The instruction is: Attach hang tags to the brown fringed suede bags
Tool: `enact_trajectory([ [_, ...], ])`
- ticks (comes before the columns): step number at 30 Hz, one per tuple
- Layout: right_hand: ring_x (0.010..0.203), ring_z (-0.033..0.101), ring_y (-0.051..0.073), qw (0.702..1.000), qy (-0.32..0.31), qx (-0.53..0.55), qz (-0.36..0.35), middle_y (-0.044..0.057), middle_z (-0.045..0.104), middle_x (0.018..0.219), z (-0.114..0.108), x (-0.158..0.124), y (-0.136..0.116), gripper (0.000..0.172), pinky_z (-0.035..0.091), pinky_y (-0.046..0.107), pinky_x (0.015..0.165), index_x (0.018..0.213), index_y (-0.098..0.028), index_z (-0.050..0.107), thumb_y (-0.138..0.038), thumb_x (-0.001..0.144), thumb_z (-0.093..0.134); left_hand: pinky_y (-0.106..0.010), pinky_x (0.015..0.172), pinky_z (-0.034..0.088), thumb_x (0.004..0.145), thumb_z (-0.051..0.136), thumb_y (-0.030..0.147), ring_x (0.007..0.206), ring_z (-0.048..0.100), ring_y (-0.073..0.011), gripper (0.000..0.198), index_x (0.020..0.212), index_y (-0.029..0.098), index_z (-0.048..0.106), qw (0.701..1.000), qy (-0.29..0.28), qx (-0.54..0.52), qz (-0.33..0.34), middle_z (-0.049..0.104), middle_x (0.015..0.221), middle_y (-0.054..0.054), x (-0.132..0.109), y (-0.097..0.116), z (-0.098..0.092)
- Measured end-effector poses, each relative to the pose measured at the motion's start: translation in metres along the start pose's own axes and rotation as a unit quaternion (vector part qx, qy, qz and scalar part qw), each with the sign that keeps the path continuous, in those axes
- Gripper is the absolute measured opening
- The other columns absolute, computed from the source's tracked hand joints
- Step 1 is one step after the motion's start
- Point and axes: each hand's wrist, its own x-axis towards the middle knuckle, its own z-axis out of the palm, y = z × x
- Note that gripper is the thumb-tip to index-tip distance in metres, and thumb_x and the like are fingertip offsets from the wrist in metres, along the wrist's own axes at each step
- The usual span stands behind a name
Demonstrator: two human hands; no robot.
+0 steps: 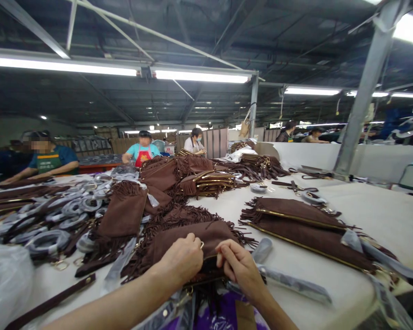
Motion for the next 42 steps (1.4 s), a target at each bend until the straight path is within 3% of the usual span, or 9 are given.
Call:
enact_trajectory([
  [5,0.034,0.029,0.0,0.99,-0.017,0.117,0.073,-0.005,0.059,0.059,-0.004,0.017,-0.023,0.043,0.014,0.015,0.033,0.077,-0.016,0.063,-0.058,0.075,0.073,-0.03,0.065,0.045,0.084,0.052,0.005,0.084,0.06,-0.0261,0.018,0.082,0.013,0.068,0.999,-0.01,-0.032,0.015,0.066,0.085,-0.013,0.019,-0.009,-0.034],
  [10,0.034,0.023,-0.002,0.96,0.032,0.248,0.125,-0.006,0.057,0.056,-0.011,0.024,-0.026,0.048,0.009,0.013,0.032,0.075,-0.017,0.062,-0.054,0.058,0.087,-0.024,0.06,0.038,0.079,0.046,0.004,0.066,0.052,-0.0148,0.018,0.069,0.016,0.055,0.943,0.003,-0.33,-0.049,0.058,0.07,-0.003,0.035,-0.019,-0.026],
  [15,0.034,0.021,-0.002,0.956,0.024,0.269,0.116,-0.008,0.055,0.056,-0.015,0.024,-0.021,0.047,0.01,0.013,0.032,0.075,-0.017,0.06,-0.054,0.061,0.085,-0.018,0.041,0.021,0.083,0.049,0.033,0.041,0.031,-0.0062,0.018,0.078,0.016,0.053,0.617,0.022,-0.771,-0.156,0.05,0.055,0.004,0.035,-0.002,0.019],
  [18,0.034,0.022,-0.002,0.963,0.003,0.251,0.096,-0.007,0.056,0.056,-0.016,0.026,-0.025,0.043,0.01,0.013,0.032,0.075,-0.016,0.06,-0.053,0.069,0.081,-0.016,0.039,0.024,0.072,0.066,0.044,0.045,0.042,-0.0055,0.032,0.072,0.017,0.048,0.5,0.058,-0.855,-0.126,0.061,0.065,-0.002,0.034,0.011,0.031],
  [23,0.031,0.025,0.0,0.981,-0.051,0.161,0.092,-0.007,0.053,0.049,-0.01,0.035,-0.032,0.043,0.011,0.014,0.03,0.074,-0.016,0.06,-0.056,0.075,0.075,-0.019,0.043,0.04,0.07,0.069,0.049,0.058,0.061,-0.014,0.037,0.077,0.016,0.053,0.531,0.029,-0.842,-0.09,0.063,0.069,-0.003,0.037,0.029,0.037],
  [27,0.032,0.03,0.002,0.98,-0.051,0.165,0.101,-0.007,0.051,0.049,-0.008,0.04,-0.031,0.043,0.015,0.015,0.03,0.075,-0.018,0.061,-0.059,0.073,0.074,-0.02,0.045,0.04,0.068,0.068,0.051,0.051,0.054,-0.0096,0.039,0.075,0.015,0.056,0.535,0.054,-0.836,-0.108,0.059,0.064,0.001,0.041,0.034,0.044],
  [30,0.043,0.044,0.005,0.988,0.009,0.132,0.084,-0.001,0.063,0.068,-0.019,0.035,-0.028,0.044,0.021,0.015,0.034,0.09,-0.019,0.065,-0.061,0.077,0.07,-0.019,0.043,0.035,0.067,0.066,0.052,0.045,0.047,-0.0065,0.038,0.07,0.016,0.052,0.525,0.066,-0.837,-0.142,0.057,0.059,0.002,0.043,0.032,0.049],
  [34,0.042,0.036,0.006,0.991,0.116,-0.05,0.042,-0.004,0.056,0.061,-0.039,0.021,-0.014,0.047,0.023,0.019,0.037,0.091,-0.02,0.07,-0.064,0.073,0.071,-0.019,0.043,0.036,0.065,0.062,0.052,0.044,0.047,-0.0065,0.037,0.069,0.016,0.052,0.525,0.059,-0.836,-0.15,0.057,0.056,0.002,0.044,0.031,0.051],
  [42,0.057,0.052,0.014,0.989,0.055,-0.135,-0.009,0.0,0.062,0.062,-0.025,0.01,-0.002,0.035,0.04,0.024,0.054,0.075,-0.019,0.072,-0.054,0.079,0.069,-0.019,0.043,0.039,0.064,0.062,0.05,0.044,0.048,-0.0067,0.034,0.068,0.017,0.051,0.524,0.058,-0.837,-0.148,0.057,0.058,0.003,0.045,0.036,0.052],
])
